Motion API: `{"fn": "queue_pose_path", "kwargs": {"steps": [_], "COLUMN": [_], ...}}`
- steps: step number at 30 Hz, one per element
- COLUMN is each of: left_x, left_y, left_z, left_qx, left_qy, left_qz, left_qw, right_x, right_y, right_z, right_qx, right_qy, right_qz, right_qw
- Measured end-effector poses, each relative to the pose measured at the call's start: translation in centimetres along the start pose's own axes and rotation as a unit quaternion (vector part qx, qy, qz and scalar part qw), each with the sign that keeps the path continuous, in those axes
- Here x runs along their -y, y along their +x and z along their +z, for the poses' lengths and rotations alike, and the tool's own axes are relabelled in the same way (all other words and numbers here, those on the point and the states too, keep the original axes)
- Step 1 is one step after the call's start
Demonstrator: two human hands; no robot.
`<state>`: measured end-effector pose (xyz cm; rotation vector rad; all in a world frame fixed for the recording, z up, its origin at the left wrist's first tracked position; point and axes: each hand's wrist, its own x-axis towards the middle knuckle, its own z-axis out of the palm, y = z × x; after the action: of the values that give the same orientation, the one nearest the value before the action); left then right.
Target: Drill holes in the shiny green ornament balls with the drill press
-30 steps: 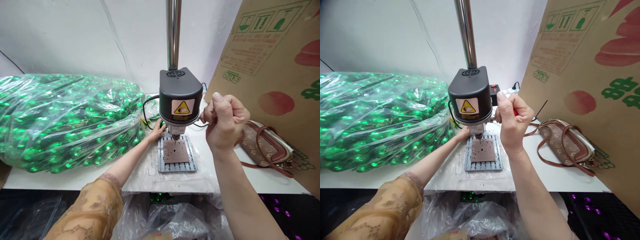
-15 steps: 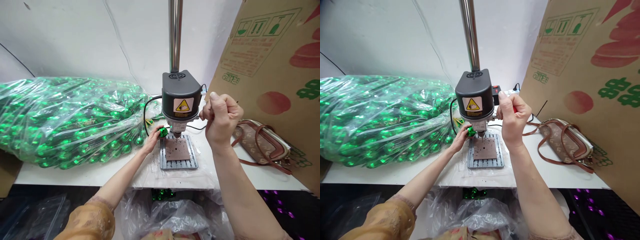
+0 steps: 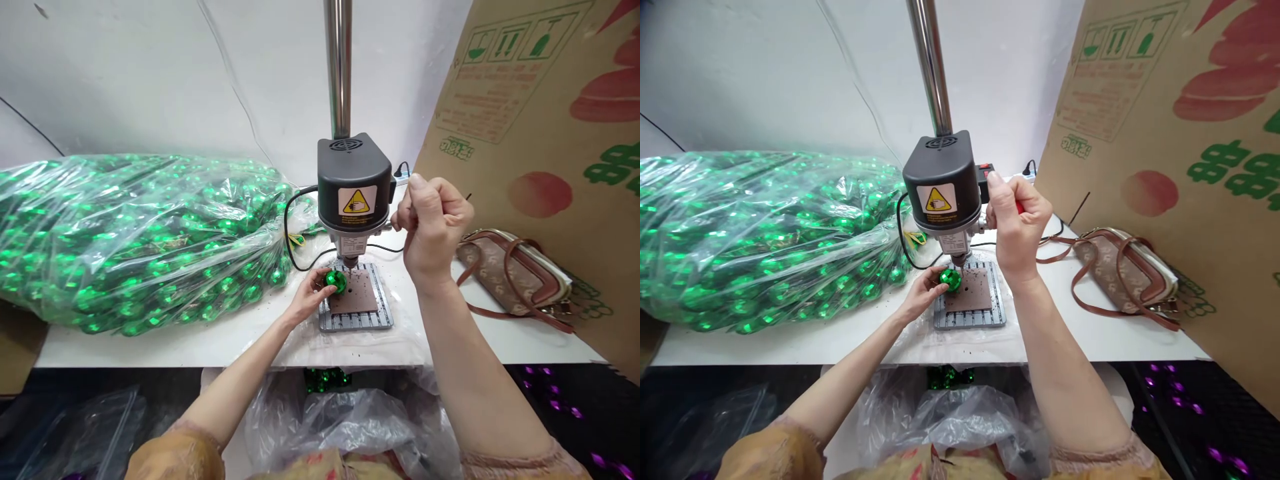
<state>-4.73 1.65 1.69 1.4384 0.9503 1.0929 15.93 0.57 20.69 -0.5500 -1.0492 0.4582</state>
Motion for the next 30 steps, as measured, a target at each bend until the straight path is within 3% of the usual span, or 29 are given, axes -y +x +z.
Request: {"fn": "queue_pose_path", "kwargs": {"steps": [20,25,30], "left_x": [0.2,0.3,0.3], "left_y": [1.3,0.9,0.3], "left_z": [2.6,3.1,3.8], "left_qx": [-0.028,0.021,0.018], "left_qy": [0.158,0.069,0.064], "left_qz": [0.073,0.077,0.070], "left_qw": [0.984,0.994,0.995], "right_x": [-0.4,-0.3,0.0], "right_y": [0.0,0.0,-0.1], "right_z": [-0.1,-0.2,-0.1], "right_qx": [0.006,0.007,0.003], "right_qy": [0.000,0.004,0.002], "right_qz": [-0.015,-0.011,-0.002], "right_qw": [1.000,1.000,1.000]}}
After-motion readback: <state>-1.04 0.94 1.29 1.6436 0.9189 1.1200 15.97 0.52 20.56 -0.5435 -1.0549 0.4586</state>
